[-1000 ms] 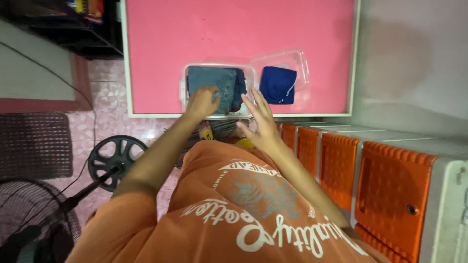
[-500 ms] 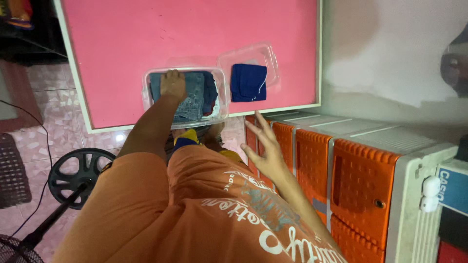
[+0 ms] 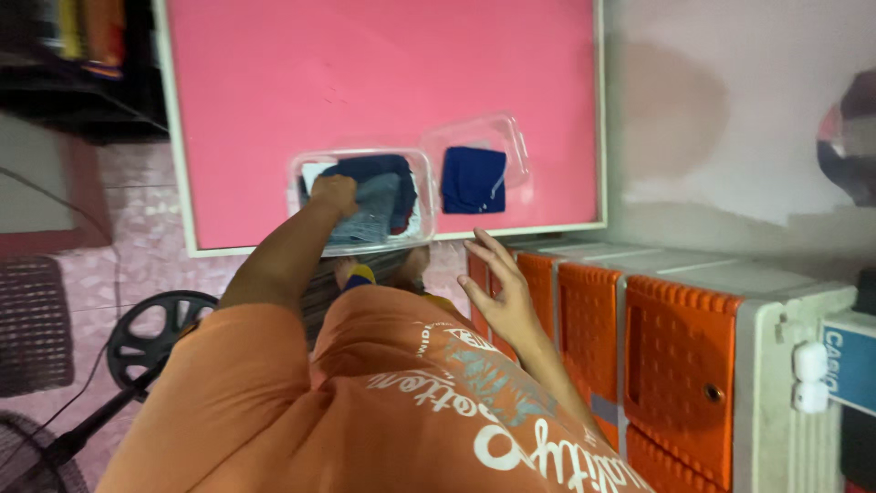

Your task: The person organizes socks and folded clothes by moving them between a wall-mounted drawer, a plastic container, and a pink wardrobe. They fold socks, place them in the drawer, and later transfer folded clothes into a plastic container while sitting on the floor.

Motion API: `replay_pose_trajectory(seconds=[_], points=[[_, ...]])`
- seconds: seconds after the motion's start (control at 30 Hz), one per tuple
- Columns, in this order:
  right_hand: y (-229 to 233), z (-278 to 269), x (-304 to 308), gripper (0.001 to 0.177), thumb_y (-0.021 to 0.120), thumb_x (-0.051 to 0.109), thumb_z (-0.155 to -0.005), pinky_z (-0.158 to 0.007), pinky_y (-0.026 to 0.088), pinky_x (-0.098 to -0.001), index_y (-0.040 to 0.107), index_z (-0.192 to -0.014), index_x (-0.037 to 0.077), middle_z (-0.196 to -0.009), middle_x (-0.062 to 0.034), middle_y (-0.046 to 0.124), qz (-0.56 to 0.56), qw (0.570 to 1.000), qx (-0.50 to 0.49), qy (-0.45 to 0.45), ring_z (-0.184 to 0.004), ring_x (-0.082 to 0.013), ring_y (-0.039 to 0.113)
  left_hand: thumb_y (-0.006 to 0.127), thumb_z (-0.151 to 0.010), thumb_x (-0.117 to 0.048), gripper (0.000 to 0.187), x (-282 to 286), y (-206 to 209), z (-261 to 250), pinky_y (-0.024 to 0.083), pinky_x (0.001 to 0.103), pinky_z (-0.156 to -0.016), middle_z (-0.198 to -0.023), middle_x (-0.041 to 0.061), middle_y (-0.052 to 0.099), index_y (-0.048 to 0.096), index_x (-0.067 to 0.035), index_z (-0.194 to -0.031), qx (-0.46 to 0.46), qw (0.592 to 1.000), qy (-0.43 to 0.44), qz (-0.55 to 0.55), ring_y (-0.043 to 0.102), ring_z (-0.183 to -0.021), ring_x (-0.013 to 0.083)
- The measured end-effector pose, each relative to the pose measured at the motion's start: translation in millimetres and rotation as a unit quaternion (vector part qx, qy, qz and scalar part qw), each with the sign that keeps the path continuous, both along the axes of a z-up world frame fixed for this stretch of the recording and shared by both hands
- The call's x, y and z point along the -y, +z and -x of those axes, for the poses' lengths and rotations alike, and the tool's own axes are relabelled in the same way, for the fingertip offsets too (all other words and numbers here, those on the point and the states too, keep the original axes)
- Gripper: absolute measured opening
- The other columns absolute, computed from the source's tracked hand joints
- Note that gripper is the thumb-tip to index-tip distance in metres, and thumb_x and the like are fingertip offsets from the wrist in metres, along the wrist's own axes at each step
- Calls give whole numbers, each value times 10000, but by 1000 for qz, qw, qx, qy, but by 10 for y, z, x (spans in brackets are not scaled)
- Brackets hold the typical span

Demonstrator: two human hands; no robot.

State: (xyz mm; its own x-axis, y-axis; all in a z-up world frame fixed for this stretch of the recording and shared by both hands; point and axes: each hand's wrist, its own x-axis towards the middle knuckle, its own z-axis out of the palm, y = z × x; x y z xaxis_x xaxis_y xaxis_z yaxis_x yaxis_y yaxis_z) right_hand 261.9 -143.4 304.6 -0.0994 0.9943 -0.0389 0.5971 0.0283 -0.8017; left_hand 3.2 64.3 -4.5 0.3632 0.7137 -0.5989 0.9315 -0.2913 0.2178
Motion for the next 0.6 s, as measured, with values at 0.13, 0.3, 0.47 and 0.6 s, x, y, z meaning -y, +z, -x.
replay_pose_trajectory(seconds=[0.13,0.3,0.47,0.6], points=[[-88,56,-120,503,764,109,-894,-1123,452,-391,615,-1372,61,-1425,-155,621,7,999,-24,29,-1344,-258,585,802,-792,-326,463,160,922,281,488,499,-979,-1286,221,621,695,-105,-1183,152,987,45,-33,586,-1221,388],[-232,415,-155,501,755,156,-912,-1061,517,-332,607,-1382,65,-1299,-129,709,68,990,-97,74,-1227,-205,668,718,-917,-252,581,495,1768,687,516,431,-1006,-1260,209,689,531,-31,-1420,407,889,211,-17,669,-1176,335],[-95,870,-163,496,728,155,-934,-1140,474,-396,598,-1406,78,-1454,-139,603,-61,992,-49,99,-1373,-271,582,695,-957,-144,476,951,1938,758,549,408,-1012,-1298,159,684,546,-2,-1386,641,654,399,52,671,-1166,278],[58,1089,-347,569,677,251,-988,-1263,244,-576,511,-1518,129,-1637,-136,413,-211,956,100,175,-1552,-366,333,681,-938,-122,498,1374,2083,530,559,446,-991,-1296,138,658,523,-36,-1403,729,439,483,205,679,-1145,266]])
